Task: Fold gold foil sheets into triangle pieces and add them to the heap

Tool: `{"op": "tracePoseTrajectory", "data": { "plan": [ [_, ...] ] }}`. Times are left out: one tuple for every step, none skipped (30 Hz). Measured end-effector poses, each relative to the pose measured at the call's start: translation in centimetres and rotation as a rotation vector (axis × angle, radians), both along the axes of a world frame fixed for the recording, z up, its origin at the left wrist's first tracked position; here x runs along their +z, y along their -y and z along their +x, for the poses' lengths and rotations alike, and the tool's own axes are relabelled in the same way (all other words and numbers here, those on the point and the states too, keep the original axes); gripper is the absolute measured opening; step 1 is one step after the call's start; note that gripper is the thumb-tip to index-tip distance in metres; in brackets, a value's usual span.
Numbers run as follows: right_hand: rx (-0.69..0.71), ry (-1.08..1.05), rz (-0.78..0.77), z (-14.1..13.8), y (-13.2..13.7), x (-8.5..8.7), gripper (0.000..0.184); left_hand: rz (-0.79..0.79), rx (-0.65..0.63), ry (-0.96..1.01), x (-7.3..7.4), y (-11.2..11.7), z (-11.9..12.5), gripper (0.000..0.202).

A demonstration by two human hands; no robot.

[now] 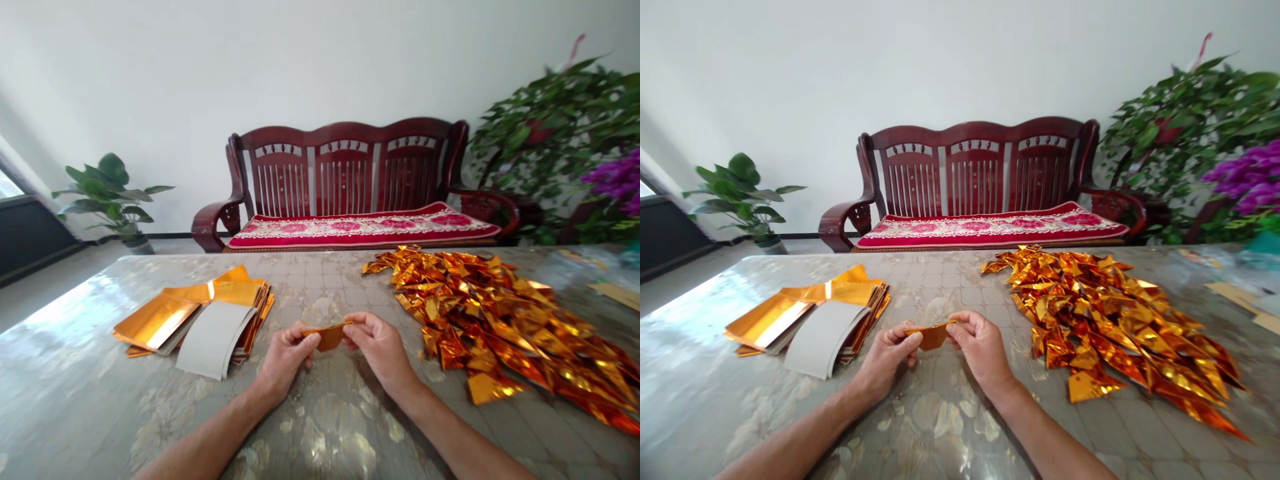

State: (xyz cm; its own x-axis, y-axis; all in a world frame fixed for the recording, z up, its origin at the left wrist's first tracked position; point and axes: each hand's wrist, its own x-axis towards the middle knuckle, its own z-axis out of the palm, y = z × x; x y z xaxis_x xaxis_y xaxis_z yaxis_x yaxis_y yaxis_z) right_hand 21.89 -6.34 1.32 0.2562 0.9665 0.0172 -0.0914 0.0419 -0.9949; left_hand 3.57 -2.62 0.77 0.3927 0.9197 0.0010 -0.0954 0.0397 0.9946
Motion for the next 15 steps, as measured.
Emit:
{"op": "tracePoseTrajectory", "data": {
  "plan": [
    [-0.001,0.003,-0.006,0.07,-0.06,-0.02,0.041,-0.006,0.006,0.003,-0.05,-0.01,-0.02,0.037],
    [-0.004,0.012,-0.006,0.13,-0.11,-0.05,0.042,-0.012,0.007,0.006,-0.12,-0.02,-0.03,0.037],
    [-0.005,0.024,-0.003,0.18,-0.16,-0.08,0.042,-0.016,0.006,0.01,-0.22,-0.04,-0.05,0.036],
    [-0.009,0.033,0.004,0.21,-0.19,-0.13,0.041,-0.02,0.004,0.012,-0.33,-0.07,-0.06,0.036],
    [-0.016,0.038,0.013,0.22,-0.21,-0.18,0.04,-0.021,0.003,0.015,-0.45,-0.1,-0.07,0.035],
    [-0.025,0.041,0.025,0.22,-0.21,-0.24,0.038,-0.022,0.001,0.019,-0.55,-0.13,-0.08,0.035],
    [-0.035,0.044,0.039,0.22,-0.21,-0.29,0.037,-0.021,0.001,0.022,-0.63,-0.15,-0.09,0.034],
    [-0.044,0.051,0.054,0.21,-0.19,-0.34,0.036,-0.021,0.001,0.023,-0.68,-0.17,-0.09,0.034],
    [-0.053,0.066,0.07,0.21,-0.17,-0.36,0.035,-0.022,0.003,0.024,-0.7,-0.18,-0.09,0.033],
    [-0.062,0.09,0.084,0.22,-0.15,-0.37,0.033,-0.023,0.007,0.025,-0.66,-0.17,-0.08,0.033],
    [-0.067,0.119,0.095,0.24,-0.13,-0.36,0.031,-0.024,0.012,0.025,-0.59,-0.16,-0.07,0.034],
    [-0.07,0.149,0.102,0.28,-0.12,-0.33,0.029,-0.023,0.019,0.024,-0.48,-0.14,-0.06,0.034],
    [-0.069,0.178,0.104,0.32,-0.11,-0.28,0.027,-0.02,0.026,0.02,-0.35,-0.11,-0.05,0.034],
    [-0.066,0.204,0.105,0.38,-0.11,-0.21,0.025,-0.012,0.033,0.014,-0.21,-0.09,-0.05,0.035],
    [-0.063,0.227,0.105,0.44,-0.11,-0.14,0.023,-0.001,0.039,0.003,-0.08,-0.07,-0.05,0.035]
  ]
}}
